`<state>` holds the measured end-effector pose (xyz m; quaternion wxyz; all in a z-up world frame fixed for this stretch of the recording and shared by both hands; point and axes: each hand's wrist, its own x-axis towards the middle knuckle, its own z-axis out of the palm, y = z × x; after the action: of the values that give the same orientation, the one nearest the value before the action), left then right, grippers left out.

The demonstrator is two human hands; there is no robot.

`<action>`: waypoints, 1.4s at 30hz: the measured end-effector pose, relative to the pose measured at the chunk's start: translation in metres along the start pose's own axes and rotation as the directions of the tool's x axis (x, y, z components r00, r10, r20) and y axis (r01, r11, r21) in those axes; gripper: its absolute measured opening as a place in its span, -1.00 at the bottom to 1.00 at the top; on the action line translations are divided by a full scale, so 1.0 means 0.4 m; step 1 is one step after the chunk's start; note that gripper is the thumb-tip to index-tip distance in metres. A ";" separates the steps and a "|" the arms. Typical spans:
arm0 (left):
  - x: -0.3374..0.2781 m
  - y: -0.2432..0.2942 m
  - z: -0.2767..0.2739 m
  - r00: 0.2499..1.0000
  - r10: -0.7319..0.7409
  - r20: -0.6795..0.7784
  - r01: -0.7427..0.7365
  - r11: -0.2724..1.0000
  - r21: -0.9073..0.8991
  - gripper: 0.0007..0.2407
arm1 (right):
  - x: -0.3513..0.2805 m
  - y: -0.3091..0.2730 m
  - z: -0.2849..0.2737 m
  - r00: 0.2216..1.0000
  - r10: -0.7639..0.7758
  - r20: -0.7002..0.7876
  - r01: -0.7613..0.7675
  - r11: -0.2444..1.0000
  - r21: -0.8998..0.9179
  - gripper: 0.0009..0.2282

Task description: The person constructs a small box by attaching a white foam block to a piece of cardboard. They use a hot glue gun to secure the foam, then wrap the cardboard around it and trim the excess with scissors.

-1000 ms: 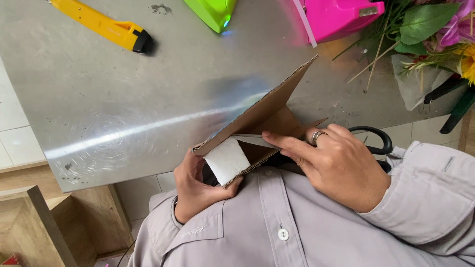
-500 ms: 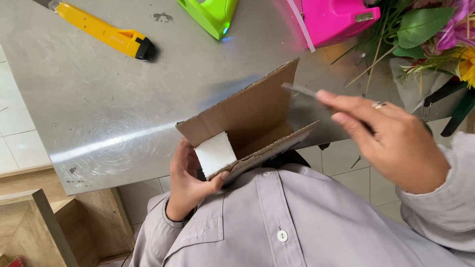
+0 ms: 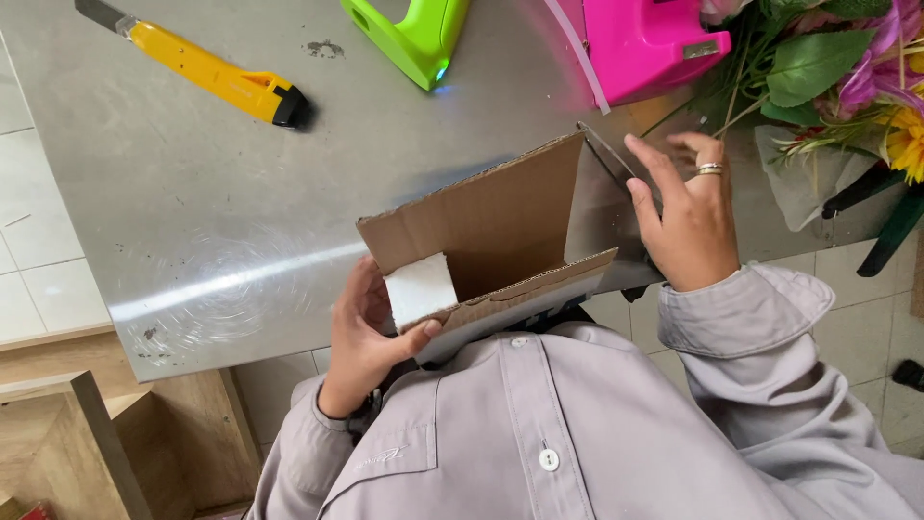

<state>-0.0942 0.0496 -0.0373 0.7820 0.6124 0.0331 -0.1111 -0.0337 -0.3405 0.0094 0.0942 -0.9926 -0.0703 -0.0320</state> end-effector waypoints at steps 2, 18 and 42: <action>0.060 0.053 -0.023 0.999 -0.042 0.032 0.043 0.999 -0.009 -0.29 | 0.020 -0.014 -0.012 0.996 -0.075 -0.058 0.076 0.997 0.020 -0.61; 0.452 0.345 -0.126 0.785 -0.551 0.282 0.155 0.616 0.772 -0.63 | 0.026 -0.058 0.000 0.927 0.245 0.285 -0.368 0.740 0.563 -0.68; 0.227 0.252 0.065 0.981 0.004 -0.193 0.158 0.556 0.816 -0.67 | 0.326 -0.399 -0.027 0.293 -0.262 0.919 -0.201 0.923 0.328 -0.12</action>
<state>0.0136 0.0351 0.0478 0.3913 0.9126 0.0713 -0.0944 0.0714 -0.1701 0.0592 0.2247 -0.7736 -0.1364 0.5765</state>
